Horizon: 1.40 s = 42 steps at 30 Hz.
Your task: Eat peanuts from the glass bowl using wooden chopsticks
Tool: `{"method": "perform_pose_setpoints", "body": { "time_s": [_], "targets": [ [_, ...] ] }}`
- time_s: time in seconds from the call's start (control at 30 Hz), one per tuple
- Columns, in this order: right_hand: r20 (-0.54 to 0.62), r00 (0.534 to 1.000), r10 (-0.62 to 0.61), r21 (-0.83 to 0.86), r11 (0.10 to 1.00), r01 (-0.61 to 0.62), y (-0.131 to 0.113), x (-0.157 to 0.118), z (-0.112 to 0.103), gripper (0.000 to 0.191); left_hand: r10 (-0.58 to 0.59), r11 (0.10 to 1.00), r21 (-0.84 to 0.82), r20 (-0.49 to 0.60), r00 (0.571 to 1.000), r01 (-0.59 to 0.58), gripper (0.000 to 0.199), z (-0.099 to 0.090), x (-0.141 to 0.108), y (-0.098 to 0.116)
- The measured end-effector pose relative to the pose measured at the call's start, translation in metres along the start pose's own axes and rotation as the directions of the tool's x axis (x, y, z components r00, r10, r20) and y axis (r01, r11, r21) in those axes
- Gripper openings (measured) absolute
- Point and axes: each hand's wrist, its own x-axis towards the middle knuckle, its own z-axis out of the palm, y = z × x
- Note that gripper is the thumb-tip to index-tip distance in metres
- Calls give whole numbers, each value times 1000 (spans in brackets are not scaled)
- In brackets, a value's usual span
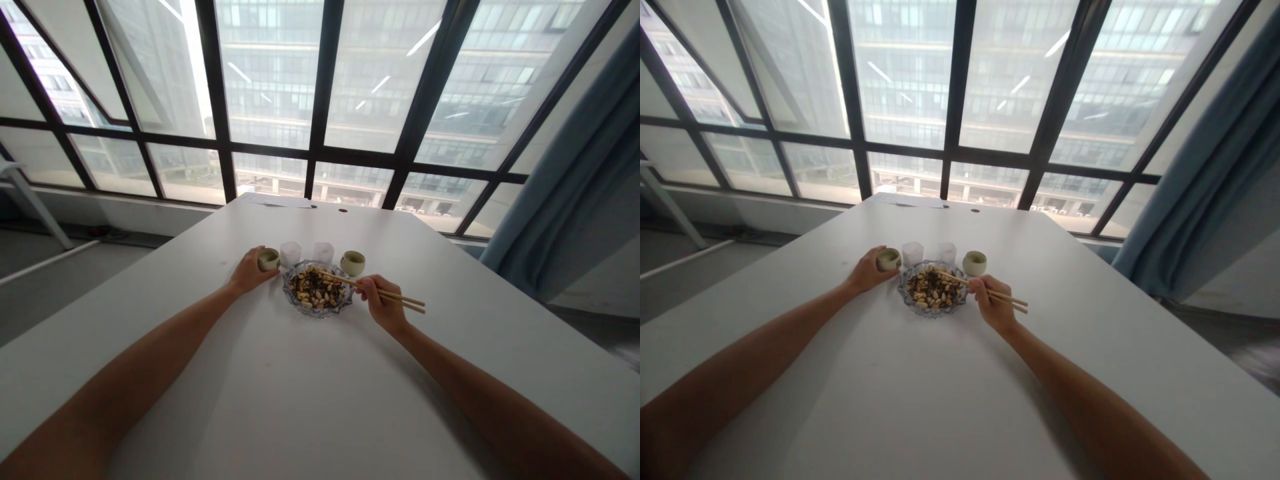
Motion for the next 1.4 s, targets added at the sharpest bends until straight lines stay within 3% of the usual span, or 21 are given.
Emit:
{"method": "perform_pose_setpoints", "body": {
  "time_s": [0.2, 0.57, 0.9, 1.03, 1.23, 1.4],
  "targets": [
    [11, 999, -38, -10, 999, 38, 2, -10, 5, 44, -39, 999, 1, 19, 999, 39, 81, -2, 0, 2],
    [105, 985, -136, -82, 986, 145, -27, -13, 10, 36, -52, 998, -35, 27, 998, 53, 81, -2, -10, 4],
    [167, 971, -171, -90, 978, 188, -18, -15, 14, 26, -38, 999, -5, 36, 999, 38, 81, 0, -8, 8],
    [191, 965, -178, -92, 976, 198, -18, -11, 16, 31, -44, 999, 7, 40, 998, 44, 81, -2, -8, 10],
    [120, 988, -95, -97, 990, 107, -21, -11, 13, 39, -51, 999, 9, 43, 998, 51, 79, -4, -9, 12],
    [-24, 989, 149, 104, 984, -145, -12, -13, 16, 47, -37, 999, 11, 37, 999, 36, 79, -2, -8, 10]
  ]
}}
